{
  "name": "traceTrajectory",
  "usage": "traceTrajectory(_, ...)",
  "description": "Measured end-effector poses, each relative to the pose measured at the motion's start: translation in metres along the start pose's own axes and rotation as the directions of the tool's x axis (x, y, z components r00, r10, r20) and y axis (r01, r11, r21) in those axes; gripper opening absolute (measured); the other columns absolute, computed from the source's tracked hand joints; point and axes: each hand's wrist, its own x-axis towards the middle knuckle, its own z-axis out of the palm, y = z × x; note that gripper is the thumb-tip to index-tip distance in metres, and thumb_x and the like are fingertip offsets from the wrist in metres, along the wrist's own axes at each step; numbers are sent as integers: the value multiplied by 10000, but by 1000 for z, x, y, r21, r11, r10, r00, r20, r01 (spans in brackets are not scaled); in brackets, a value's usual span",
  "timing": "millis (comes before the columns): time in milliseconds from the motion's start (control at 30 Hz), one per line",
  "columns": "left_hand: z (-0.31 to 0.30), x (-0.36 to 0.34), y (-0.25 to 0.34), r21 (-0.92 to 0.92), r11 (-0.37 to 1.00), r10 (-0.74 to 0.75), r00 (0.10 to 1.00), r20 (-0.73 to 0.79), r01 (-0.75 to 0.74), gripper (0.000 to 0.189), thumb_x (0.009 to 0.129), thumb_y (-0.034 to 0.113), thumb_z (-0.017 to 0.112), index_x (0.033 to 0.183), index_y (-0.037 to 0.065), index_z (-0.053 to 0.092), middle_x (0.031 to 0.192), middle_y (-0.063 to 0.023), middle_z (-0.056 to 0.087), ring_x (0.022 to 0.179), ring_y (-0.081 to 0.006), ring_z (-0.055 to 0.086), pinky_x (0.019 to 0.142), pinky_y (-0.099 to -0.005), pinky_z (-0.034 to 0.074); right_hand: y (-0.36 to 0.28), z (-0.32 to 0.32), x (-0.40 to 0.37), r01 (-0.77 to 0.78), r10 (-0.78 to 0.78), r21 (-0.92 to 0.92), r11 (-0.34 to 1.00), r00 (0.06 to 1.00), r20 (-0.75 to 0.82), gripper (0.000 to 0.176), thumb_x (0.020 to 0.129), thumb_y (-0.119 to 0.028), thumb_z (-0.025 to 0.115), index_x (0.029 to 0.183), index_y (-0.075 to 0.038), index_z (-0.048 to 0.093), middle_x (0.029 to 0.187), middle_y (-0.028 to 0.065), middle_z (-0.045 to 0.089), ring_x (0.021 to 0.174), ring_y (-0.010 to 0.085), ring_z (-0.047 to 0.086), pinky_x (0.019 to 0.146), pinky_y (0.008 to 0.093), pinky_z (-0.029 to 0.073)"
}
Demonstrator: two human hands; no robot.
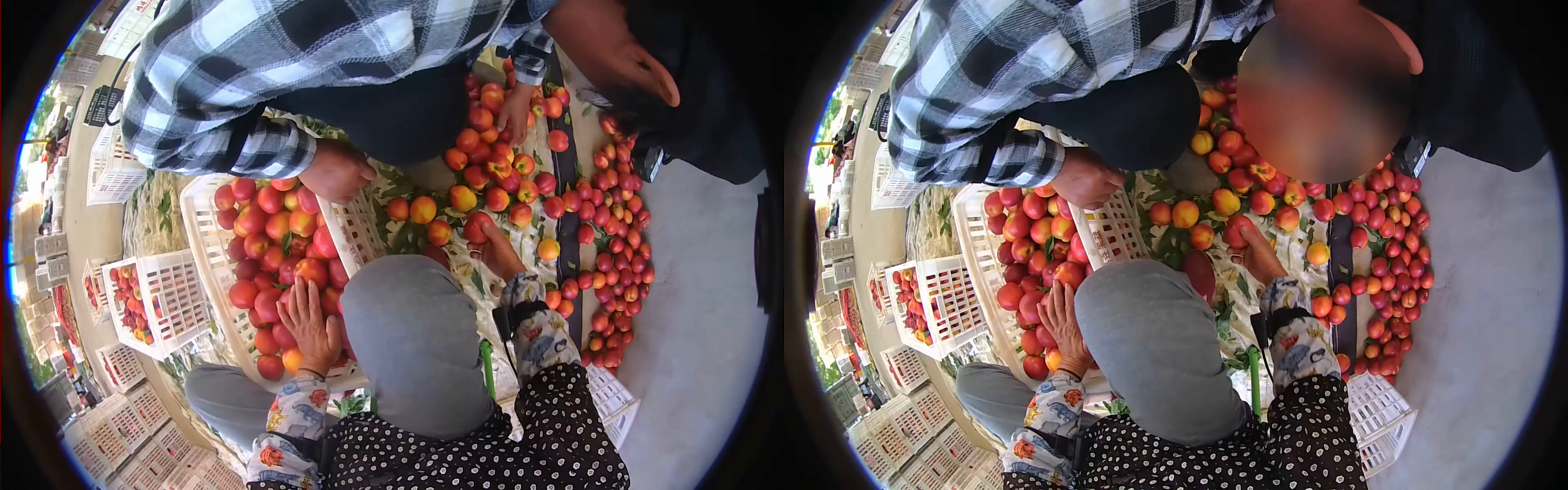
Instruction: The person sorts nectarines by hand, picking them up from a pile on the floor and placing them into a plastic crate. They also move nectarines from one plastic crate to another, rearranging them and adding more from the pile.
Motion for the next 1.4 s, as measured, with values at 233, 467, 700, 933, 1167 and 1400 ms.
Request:
traceTrajectory(233,-1,-1,1,-35,999,21,998,-57,-23,766,854,318,486,1548,36,328,1634,-172,267,1499,-335,240,1222,-556,-5,-48,33,-100,-22,-189,515,857,916,354,769,934,-698,503,1447,-129,438,1262,160,617,948,266,599,677,323,470)
traceTrajectory(467,-6,-2,1,-181,983,18,992,-128,-42,722,892,303,557,1541,62,354,1627,-156,286,1502,-327,253,1226,-560,41,-128,87,-154,329,-385,207,921,846,368,815,875,-655,639,1417,-82,429,1182,156,629,766,238,591,562,303,421)
traceTrajectory(700,-19,-8,-28,-305,950,-15,970,-243,-61,664,909,292,598,1486,28,404,1587,-180,331,1487,-345,274,1232,-536,127,-235,272,-231,561,-247,-301,771,699,671,900,767,-571,795,1410,-71,412,1169,177,624,782,189,633,614,284,507)
traceTrajectory(933,-23,-25,-69,-195,981,-45,989,-143,16,678,922,290,597,1508,25,383,1582,-143,358,1504,-293,266,1227,-549,134,-186,437,-141,830,180,-556,-31,552,814,702,789,-340,787,1371,-90,484,1248,154,598,1140,275,604,1016,381,476)
traceTrajectory(1167,-10,-29,-71,-304,952,-99,971,-216,30,603,908,254,606,1443,16,462,1548,-183,384,1484,-331,290,1226,-524,177,-38,449,-18,868,375,-478,-133,490,787,785,854,-330,728,1487,-36,368,1354,308,536,1258,435,546,1067,447,444)
traceTrajectory(1400,-10,-21,-70,-386,914,-218,952,-217,121,656,868,215,641,1449,-14,436,1546,-220,365,1477,-374,287,1225,-517,182,-5,435,-12,845,165,-529,-74,534,829,695,963,-396,564,1505,-26,332,1413,314,483,1301,446,490,1095,474,402)
